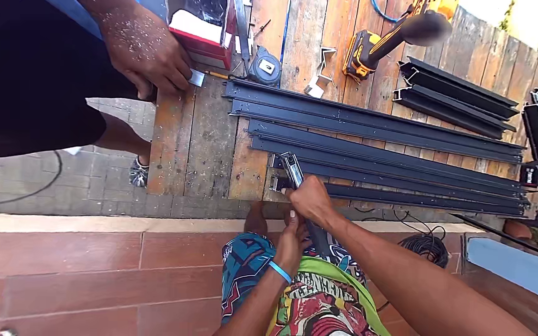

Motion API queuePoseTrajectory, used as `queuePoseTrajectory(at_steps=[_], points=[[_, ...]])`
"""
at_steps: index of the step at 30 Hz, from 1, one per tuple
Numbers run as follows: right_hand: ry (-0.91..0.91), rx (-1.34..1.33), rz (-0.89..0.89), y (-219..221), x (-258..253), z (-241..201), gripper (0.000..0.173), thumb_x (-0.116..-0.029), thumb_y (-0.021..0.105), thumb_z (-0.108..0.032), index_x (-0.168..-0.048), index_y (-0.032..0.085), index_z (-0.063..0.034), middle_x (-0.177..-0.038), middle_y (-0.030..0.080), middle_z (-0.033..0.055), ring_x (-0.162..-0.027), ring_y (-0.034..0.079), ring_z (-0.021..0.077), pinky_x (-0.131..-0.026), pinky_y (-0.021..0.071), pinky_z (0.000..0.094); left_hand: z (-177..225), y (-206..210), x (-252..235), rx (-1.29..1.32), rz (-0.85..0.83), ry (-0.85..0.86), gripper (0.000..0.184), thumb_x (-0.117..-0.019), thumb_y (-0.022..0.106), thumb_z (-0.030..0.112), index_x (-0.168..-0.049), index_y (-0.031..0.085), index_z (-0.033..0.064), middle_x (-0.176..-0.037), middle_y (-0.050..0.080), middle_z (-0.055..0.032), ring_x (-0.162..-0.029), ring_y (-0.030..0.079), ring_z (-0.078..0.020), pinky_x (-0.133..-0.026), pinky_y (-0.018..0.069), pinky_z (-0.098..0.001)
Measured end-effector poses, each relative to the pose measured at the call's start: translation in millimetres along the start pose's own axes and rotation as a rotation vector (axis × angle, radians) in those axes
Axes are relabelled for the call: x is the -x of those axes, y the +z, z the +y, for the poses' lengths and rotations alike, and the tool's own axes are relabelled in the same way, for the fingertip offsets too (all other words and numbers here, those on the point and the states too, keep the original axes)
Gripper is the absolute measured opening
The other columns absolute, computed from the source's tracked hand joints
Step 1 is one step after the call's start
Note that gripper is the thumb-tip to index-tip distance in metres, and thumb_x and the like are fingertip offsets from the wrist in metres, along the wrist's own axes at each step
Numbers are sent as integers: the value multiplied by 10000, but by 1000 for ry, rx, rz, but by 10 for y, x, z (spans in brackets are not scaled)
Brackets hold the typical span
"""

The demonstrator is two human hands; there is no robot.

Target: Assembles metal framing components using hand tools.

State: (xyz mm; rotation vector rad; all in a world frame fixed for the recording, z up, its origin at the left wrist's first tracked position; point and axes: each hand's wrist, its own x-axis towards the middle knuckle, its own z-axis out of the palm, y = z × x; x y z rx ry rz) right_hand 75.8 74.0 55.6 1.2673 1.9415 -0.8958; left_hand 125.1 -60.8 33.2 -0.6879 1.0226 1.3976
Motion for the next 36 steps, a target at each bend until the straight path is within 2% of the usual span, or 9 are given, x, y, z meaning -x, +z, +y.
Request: queuePoseTrajectory(at_steps=[5, 8, 13, 16, 19, 23, 28, 33, 36], points=[[-119, 284, -187, -332, 225, -69, 305, -908, 717, -354, -1012, 666, -71, -928, 687, 140, -898, 691, 326, -761, 559, 566, -288, 294, -156, 171, 168, 215, 457, -1137, 324, 370, -1123, 625, 27, -862, 675, -129, -749, 675, -223, -676, 594, -400], [-126, 42, -225, -704, 472, -119, 292, -913, 667, -266, -1123, 715, -69, -876, 691, 111, -781, 675, 258, -661, 551, 496, -372, 298, -217, 184, 186, 251, 563, -1121, 341, 453, -1002, 641, -8, -688, 620, -115, -567, 615, -193, -535, 557, -331], [-49, -52, -213, -229, 224, 126, 324, -918, 666, -337, -1022, 643, -31, -909, 663, 167, -859, 662, 327, -727, 531, 571, -435, 281, -315, 177, 226, 331, 416, -1113, 428, 401, -1255, 638, 71, -997, 701, -137, -856, 690, -243, -736, 600, -428], [-73, -32, -122, -19, 157, 176, 478, -881, 750, -525, -982, 672, -64, -865, 672, 138, -842, 674, 313, -729, 541, 559, -438, 340, -253, 166, 273, 383, 459, -1125, 352, 430, -1184, 637, 76, -919, 693, -112, -782, 679, -214, -671, 586, -402], [-113, 26, 9, 62, 64, 192, 445, -853, 745, -521, -858, 686, -80, -833, 679, 127, -843, 687, 321, -716, 545, 563, -335, 491, -138, 182, 326, 379, 597, -1101, 265, 554, -1192, 644, 101, -854, 690, -90, -698, 663, -188, -613, 571, -359], [-193, -13, -32, -40, -37, 273, 463, -867, 762, -513, -885, 694, -55, -839, 678, 148, -829, 683, 330, -724, 550, 579, -336, 509, -167, 179, 264, 395, 575, -1117, 297, 499, -1343, 577, 50, -1109, 697, -158, -974, 690, -247, -835, 586, -437], [-359, -21, 84, -939, 361, 325, 420, -906, 745, -546, -952, 707, -130, -710, 624, 49, -647, 615, 218, -611, 525, 476, -364, 327, -46, -126, 318, 519, 393, -1104, 452, 254, -1375, 539, -16, -1094, 684, -167, -957, 703, -270, -803, 609, -448], [-281, 396, 351, -2173, -336, 525, 563, -982, 602, -591, -1095, 670, -44, -925, 692, 209, -904, 691, 417, -763, 541, 649, 104, 39, -118, -376, 550, 712, 294, -1060, 574, 200, -1244, 647, -18, -976, 708, -123, -731, 690, -190, -640, 598, -363], [-221, 621, 427, -2513, -908, 830, 585, -965, 636, -579, -1233, 644, -58, -1041, 706, 257, -990, 689, 480, -788, 530, 687, 537, 4, -226, -561, 651, 796, 299, -1033, 621, 186, -1255, 664, -9, -1064, 708, -146, -805, 700, -223, -740, 606, -432]])
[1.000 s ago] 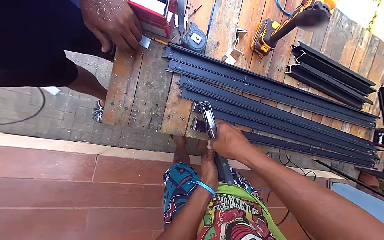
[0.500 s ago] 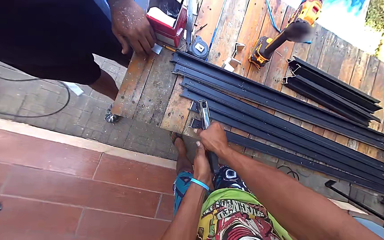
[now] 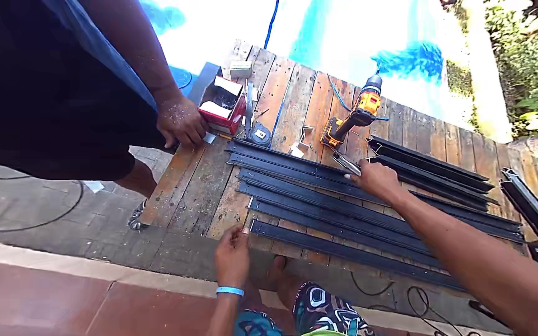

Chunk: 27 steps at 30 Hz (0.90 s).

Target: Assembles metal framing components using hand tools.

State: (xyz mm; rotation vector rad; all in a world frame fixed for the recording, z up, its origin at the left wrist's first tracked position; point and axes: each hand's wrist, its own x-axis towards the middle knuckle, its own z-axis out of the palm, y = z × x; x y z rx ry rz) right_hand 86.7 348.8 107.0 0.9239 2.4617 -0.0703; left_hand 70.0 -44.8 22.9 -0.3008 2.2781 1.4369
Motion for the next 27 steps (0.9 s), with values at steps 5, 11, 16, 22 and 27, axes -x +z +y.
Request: queuePoseTrajectory(at_steps=[5, 11, 16, 22, 27], points=[[-69, -82, 105, 478, -560, 456, 695, -889, 707, -641, -1281, 643, -70, -1224, 624, 325, -1093, 621, 552, -821, 496, 750, 135, 71, -516, -364, -77, 71, 482, -972, 723, 211, -1408, 597, 50, -1314, 647, -179, -1028, 686, -333, -909, 561, -558], [-194, -568, 393, 277, -1039, 87, 966, -797, 808, -605, -1469, 463, -3, -1361, 578, 273, -1272, 528, 477, -1033, 421, 688, 51, 249, -746, -332, -132, 108, 486, -931, 750, 98, -1398, 614, 109, -1258, 693, -93, -882, 704, -241, -816, 590, -495], [-336, -1324, 705, 198, -1606, -488, 675, -766, 917, -292, -1259, 570, 12, -1086, 685, 81, -1017, 673, 137, -950, 567, 341, 52, 255, -808, -252, -123, 42, 389, -893, 795, 87, -1256, 656, 104, -1109, 738, -68, -873, 727, -180, -835, 612, -432], [-246, -1495, 773, -284, -1535, -657, 477, -786, 801, -96, -1185, 568, 20, -942, 673, 91, -809, 681, 187, -751, 606, 367, 116, 297, -819, -206, -88, -61, 273, -832, 855, 81, -1085, 755, 110, -956, 766, -50, -817, 731, -167, -804, 615, -431], [-534, -1332, 487, -952, -558, -327, 310, -868, 783, -172, -1077, 564, -107, -837, 646, 3, -689, 680, 178, -687, 644, 394, 85, 304, -832, -140, -76, -77, 217, -814, 861, 56, -1010, 789, 117, -910, 777, -34, -780, 734, -130, -777, 625, -389]])
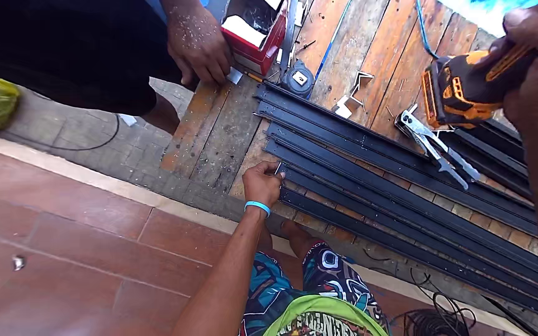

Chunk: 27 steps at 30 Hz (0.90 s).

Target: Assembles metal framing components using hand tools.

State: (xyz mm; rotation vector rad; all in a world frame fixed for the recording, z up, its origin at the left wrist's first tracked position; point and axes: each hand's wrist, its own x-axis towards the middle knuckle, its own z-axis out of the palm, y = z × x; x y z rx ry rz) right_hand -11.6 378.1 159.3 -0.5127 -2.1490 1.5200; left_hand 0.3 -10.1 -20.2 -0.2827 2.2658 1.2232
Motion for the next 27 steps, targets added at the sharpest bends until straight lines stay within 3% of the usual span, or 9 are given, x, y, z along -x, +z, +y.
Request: queuePoseTrajectory(at_steps=[3, 4, 7, 10, 12, 16, 18, 21, 27], points=[[115, 173, -251, -37, 803, -498, 461, -935, 747, -318, -1328, 588, -136, -820, 620, 1, -593, 617, 156, -545, 596, 346, -28, -3, 7, 11, -19, 26, 208, -853, 821, 52, -1049, 772, 102, -941, 775, -39, -803, 734, -132, -798, 622, -385], [206, 258, -281, 57, 1168, -646, 460, -935, 731, -326, -1339, 606, -144, -807, 632, 28, -564, 613, 182, -505, 579, 362, -49, -7, 12, 11, -37, 34, 214, -868, 812, 62, -1072, 765, 105, -955, 771, -37, -810, 730, -131, -803, 619, -385], [444, 471, -342, 420, 2159, -826, 311, -844, 747, -351, -1102, 701, -183, -779, 702, -22, -597, 673, 136, -534, 609, 343, -126, -60, 18, 14, -116, 104, 255, -901, 776, 62, -1150, 753, 110, -1019, 758, -38, -818, 721, -134, -805, 622, -380], [587, 516, -409, 717, 2723, -724, 365, -805, 787, -347, -1083, 700, -128, -890, 735, -73, -774, 709, 23, -711, 633, 255, -204, -161, -39, -38, -227, 222, 427, -918, 712, 17, -1334, 671, 106, -1159, 728, -71, -890, 716, -163, -839, 613, -394], [658, 519, -424, 924, 2890, -628, 362, -791, 792, -328, -1081, 704, -131, -903, 737, -78, -803, 705, 3, -748, 623, 236, -210, -254, -115, -161, -299, 313, 489, -927, 690, 23, -1403, 618, 104, -1247, 685, -96, -922, 707, -192, -847, 605, -410], [796, 542, -454, 1219, 2926, -469, 308, -774, 785, -311, -1038, 701, -178, -858, 725, -71, -773, 703, 41, -720, 620, 286, -156, -408, -290, -345, -414, 543, 427, -927, 713, 62, -1346, 661, 125, -1279, 659, -108, -922, 706, -224, -843, 607, -453], [826, 543, -453, 1320, 2887, -446, 272, -778, 785, -292, -1020, 707, -193, -843, 726, -73, -764, 702, 45, -711, 615, 290, -146, -442, -359, -373, -451, 636, 490, -926, 727, 72, -1399, 632, 155, -1299, 653, -104, -946, 709, -240, -843, 607, -473], [832, 535, -448, 1400, 2842, -407, 243, -784, 781, -266, -1005, 705, -200, -808, 719, -63, -688, 692, 64, -648, 613, 304, -158, -439, -441, -407, -485, 720, 503, -948, 712, 95, -1434, 625, 192, -1286, 662, -125, -976, 708, -282, -842, 592, -512], [833, 580, -459, 1467, 2779, -420, 243, -783, 795, -286, -994, 705, -206, -800, 714, -62, -680, 685, 60, -646, 607, 302, -178, -425, -530, -411, -504, 788, 401, -955, 706, 104, -1352, 681, 157, -1263, 684, -107, -1036, 712, -287, -860, 593, -527]])
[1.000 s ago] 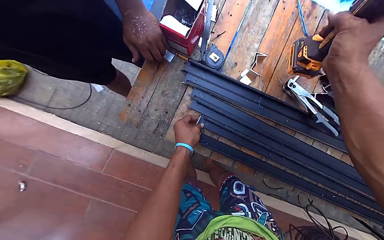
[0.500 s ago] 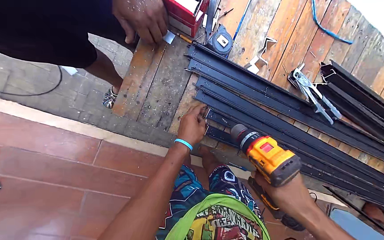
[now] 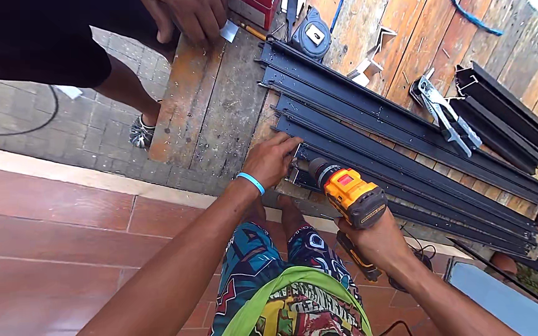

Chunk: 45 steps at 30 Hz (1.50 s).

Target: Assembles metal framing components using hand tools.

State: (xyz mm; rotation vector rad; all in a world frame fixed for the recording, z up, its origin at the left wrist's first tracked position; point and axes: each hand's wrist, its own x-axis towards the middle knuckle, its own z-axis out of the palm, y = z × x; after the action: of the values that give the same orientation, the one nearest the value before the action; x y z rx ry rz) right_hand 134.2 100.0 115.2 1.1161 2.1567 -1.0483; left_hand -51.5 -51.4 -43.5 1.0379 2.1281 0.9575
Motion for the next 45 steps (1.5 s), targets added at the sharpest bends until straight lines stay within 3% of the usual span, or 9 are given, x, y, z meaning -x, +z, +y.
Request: queuePoseTrajectory(at_steps=[7, 12, 15, 22, 28, 40, 45], points=[[18, 171, 4, -37, 58, -197, 279, -786, 764, -352, -1043, 707, -260, -864, 713, -112, -833, 687, 10, -741, 589, 297, 39, 1, -13, -14, 4, 15, 392, -937, 683, 62, -1323, 704, 127, -1224, 724, -107, -1058, 724, -286, -894, 589, -519], [43, 189, 4, -36, 36, -241, 250, -796, 761, -339, -1026, 701, -260, -841, 708, -102, -803, 687, 24, -710, 589, 311, 85, 41, -27, 88, 34, -53, 406, -922, 670, 23, -1317, 708, 109, -1185, 739, -117, -1008, 729, -275, -897, 583, -508], [109, 244, -52, -61, 28, -422, 305, -796, 760, -320, -1089, 696, -262, -870, 710, -86, -831, 690, 51, -728, 588, 347, 116, 78, -2, 127, 49, -90, 400, -937, 647, 28, -1326, 699, 102, -1190, 739, -121, -988, 736, -272, -891, 588, -502], [184, 375, -125, -125, -54, -691, 250, -797, 772, -327, -1031, 707, -265, -815, 686, -49, -791, 679, 127, -677, 551, 422, 93, 159, 7, 194, 101, -112, 392, -945, 611, 6, -1318, 698, 87, -1088, 763, -136, -926, 749, -279, -849, 599, -506], [237, 341, -132, -177, -120, -764, 154, -802, 767, -291, -921, 682, -243, -761, 663, -49, -719, 656, 108, -624, 535, 385, 101, 145, 3, 203, 92, -137, 410, -929, 601, -18, -1315, 700, 82, -1081, 765, -142, -927, 749, -290, -847, 595, -518], [239, 434, -148, -125, -99, -807, 228, -815, 775, -334, -1007, 696, -241, -814, 680, -20, -786, 676, 153, -669, 541, 437, 112, 143, -6, 194, 65, -147, 398, -936, 613, -5, -1316, 696, 83, -1091, 757, -136, -926, 742, -284, -840, 594, -513], [239, 375, -141, -159, -127, -797, 146, -811, 758, -292, -924, 684, -236, -764, 662, -37, -720, 656, 125, -624, 530, 407, 129, 129, -7, 182, 52, -163, 406, -944, 602, -2, -1329, 689, 93, -1117, 753, -140, -942, 742, -299, -842, 592, -525]])
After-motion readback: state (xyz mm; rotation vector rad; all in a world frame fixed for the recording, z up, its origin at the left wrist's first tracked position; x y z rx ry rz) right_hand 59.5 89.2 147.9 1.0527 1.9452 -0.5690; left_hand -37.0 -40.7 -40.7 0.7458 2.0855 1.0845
